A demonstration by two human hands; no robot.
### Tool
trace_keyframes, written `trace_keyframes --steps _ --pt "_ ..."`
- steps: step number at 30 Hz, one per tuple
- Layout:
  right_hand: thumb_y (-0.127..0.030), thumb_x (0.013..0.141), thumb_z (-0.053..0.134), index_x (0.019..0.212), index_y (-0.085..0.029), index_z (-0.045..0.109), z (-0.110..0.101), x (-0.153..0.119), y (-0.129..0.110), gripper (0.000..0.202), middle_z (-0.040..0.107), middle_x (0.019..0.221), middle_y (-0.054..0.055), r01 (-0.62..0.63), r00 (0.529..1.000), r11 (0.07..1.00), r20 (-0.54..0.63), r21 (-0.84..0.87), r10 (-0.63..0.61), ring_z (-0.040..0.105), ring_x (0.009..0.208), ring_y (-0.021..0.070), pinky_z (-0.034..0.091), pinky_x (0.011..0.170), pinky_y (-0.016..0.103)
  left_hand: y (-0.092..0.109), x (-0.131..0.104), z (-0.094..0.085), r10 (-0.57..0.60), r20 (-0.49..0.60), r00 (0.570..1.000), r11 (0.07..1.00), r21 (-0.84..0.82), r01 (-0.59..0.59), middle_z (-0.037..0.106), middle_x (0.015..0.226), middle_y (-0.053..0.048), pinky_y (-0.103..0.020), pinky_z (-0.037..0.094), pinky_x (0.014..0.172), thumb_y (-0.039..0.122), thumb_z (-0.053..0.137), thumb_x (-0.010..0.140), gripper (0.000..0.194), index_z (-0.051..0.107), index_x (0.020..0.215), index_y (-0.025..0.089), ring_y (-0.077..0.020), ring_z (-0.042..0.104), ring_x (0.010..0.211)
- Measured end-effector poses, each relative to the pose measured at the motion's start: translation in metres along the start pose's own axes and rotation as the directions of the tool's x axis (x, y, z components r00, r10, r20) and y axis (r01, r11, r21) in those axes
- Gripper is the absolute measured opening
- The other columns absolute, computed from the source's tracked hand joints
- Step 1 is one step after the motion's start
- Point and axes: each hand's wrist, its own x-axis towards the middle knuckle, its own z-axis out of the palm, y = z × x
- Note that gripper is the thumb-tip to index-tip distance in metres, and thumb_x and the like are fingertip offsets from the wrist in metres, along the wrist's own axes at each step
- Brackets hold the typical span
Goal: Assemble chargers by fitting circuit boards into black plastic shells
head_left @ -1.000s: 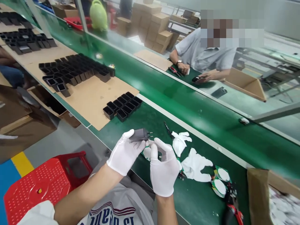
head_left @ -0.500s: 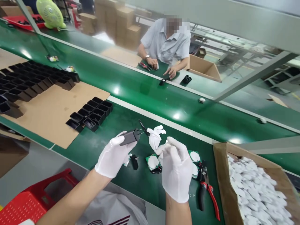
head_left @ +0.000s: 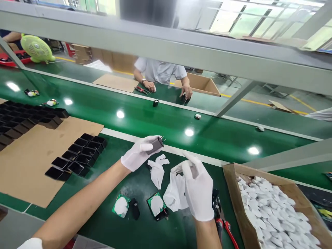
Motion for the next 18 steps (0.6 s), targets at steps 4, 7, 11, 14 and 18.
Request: trace_keyframes --steps 4,7,11,14,18 --pt "-0.043 0.089 0.079 0.120 -0.020 0.079 0.005 0.005 -0.008 0.039 0.085 0.092 0.006 -0.034 0.984 0.997 0.176 0.063 0.023 0.080 0.082 0.0236 0.066 0.082 0.041 0.000 -0.022 0.008 0.121 0.083 0.989 0.971 0.199 -0.136 0.079 0.123 -0.010 -0.054 0.060 0.109 0.024 0.088 0.062 0.059 0.078 0.120 0.023 -0.0369 0.073 0.119" --pt "-0.043 0.080 0.088 0.113 -0.020 0.081 0.021 -0.001 -0.001 0.041 0.085 0.095 0.008 -0.120 0.973 0.977 0.217 0.174 0.080 0.081 0.081 0.0249 0.068 0.076 0.040 -0.008 -0.045 0.009 0.410 0.130 0.903 0.739 0.533 -0.412 0.074 0.122 -0.011 -0.052 0.063 0.102 0.012 0.080 0.062 0.069 0.073 0.129 0.025 -0.0344 0.072 0.114" --pt "-0.038 0.073 0.096 0.112 -0.021 0.080 0.045 -0.011 0.019 0.046 0.086 0.105 0.010 -0.241 0.964 0.895 0.199 0.376 0.176 0.082 0.094 0.0260 0.068 0.085 0.039 -0.021 -0.063 0.006 0.546 0.143 0.826 0.578 0.649 -0.495 0.069 0.130 -0.014 -0.049 0.067 0.100 0.008 0.078 0.069 0.075 0.062 0.141 0.026 -0.0320 0.074 0.118" --pt "-0.052 0.083 0.088 0.110 -0.021 0.082 0.056 -0.014 0.023 0.041 0.084 0.109 0.011 -0.325 0.928 0.819 0.327 0.473 0.179 0.080 0.095 0.0264 0.068 0.078 0.038 -0.020 -0.066 0.005 0.532 0.099 0.841 0.644 0.597 -0.478 0.072 0.132 -0.013 -0.047 0.068 0.100 0.011 0.084 0.076 0.073 0.057 0.143 0.026 -0.0304 0.077 0.119" --pt "-0.070 0.099 0.061 0.118 -0.024 0.082 0.061 -0.019 0.014 0.055 0.083 0.107 0.012 -0.395 0.876 0.765 0.458 0.508 0.148 0.079 0.091 0.0275 0.068 0.065 0.039 -0.001 -0.066 0.012 0.535 0.059 0.843 0.666 0.584 -0.464 0.077 0.125 -0.010 -0.043 0.069 0.092 0.016 0.093 0.073 0.071 0.063 0.136 0.025 -0.0254 0.081 0.099"
